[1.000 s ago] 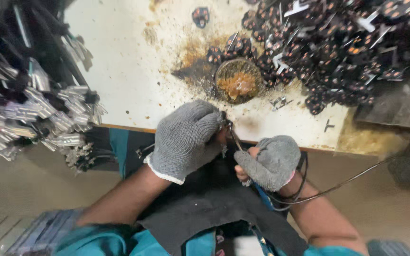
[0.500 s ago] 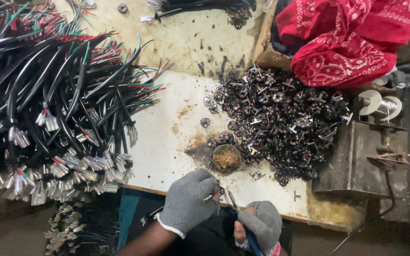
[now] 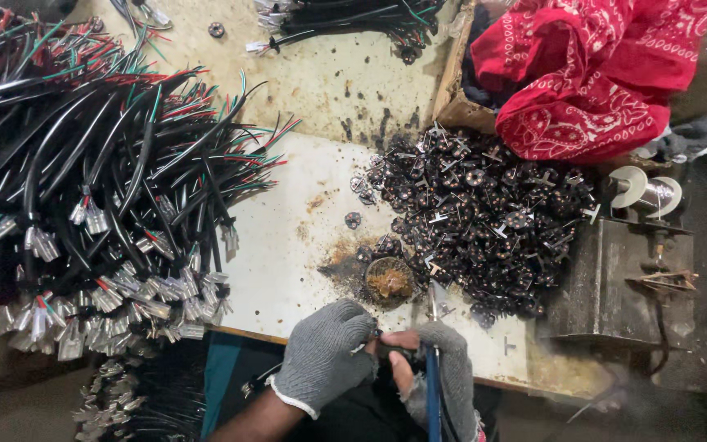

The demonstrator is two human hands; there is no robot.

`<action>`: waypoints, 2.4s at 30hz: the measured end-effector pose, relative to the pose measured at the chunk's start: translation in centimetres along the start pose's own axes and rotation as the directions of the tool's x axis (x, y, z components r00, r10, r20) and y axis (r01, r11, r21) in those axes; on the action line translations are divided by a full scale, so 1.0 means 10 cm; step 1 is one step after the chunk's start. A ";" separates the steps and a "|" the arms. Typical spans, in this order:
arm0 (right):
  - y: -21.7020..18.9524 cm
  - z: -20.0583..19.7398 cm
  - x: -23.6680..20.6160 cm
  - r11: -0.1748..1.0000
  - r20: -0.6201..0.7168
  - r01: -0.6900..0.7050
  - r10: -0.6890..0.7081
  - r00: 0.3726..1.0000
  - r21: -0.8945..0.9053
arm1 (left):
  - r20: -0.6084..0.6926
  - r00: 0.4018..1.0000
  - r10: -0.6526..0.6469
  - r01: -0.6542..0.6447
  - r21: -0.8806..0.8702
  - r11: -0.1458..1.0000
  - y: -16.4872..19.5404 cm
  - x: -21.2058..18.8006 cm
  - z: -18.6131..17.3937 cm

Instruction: The person solders wires to small electrical components at a workbench. They dip wire ends into a flux pot, hold a component in one hand, and apply a soldering iron to join the wire to the component, repeating the cycle and setting finished pieces aside.

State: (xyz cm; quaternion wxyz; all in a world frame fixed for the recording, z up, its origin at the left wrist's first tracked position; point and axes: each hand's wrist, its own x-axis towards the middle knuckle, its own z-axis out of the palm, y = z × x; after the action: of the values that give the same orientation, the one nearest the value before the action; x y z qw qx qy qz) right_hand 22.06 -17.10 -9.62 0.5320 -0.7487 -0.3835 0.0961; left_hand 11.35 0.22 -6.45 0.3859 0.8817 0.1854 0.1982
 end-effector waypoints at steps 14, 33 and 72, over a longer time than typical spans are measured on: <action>-0.22 0.10 0.20 0.973 0.051 -0.217 0.214 0.976 0.077 | -0.034 0.998 0.057 -0.056 0.006 0.998 -0.05 -0.03 0.03; -0.09 0.13 0.08 0.994 -0.190 0.048 -0.029 0.981 0.095 | -0.132 0.959 0.253 -0.156 0.498 0.853 0.89 1.17 -1.23; -0.36 0.03 0.23 0.986 -0.078 -0.127 0.136 0.988 0.112 | 0.350 0.936 -0.016 0.016 0.004 1.000 -0.03 0.00 0.00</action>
State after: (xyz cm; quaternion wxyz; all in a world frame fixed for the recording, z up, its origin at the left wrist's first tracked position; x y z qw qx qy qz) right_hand 21.77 -14.89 -5.99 0.5799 -0.7463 -0.3044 0.1191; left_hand 11.26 0.41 -6.70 0.4141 0.9015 0.1211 0.0348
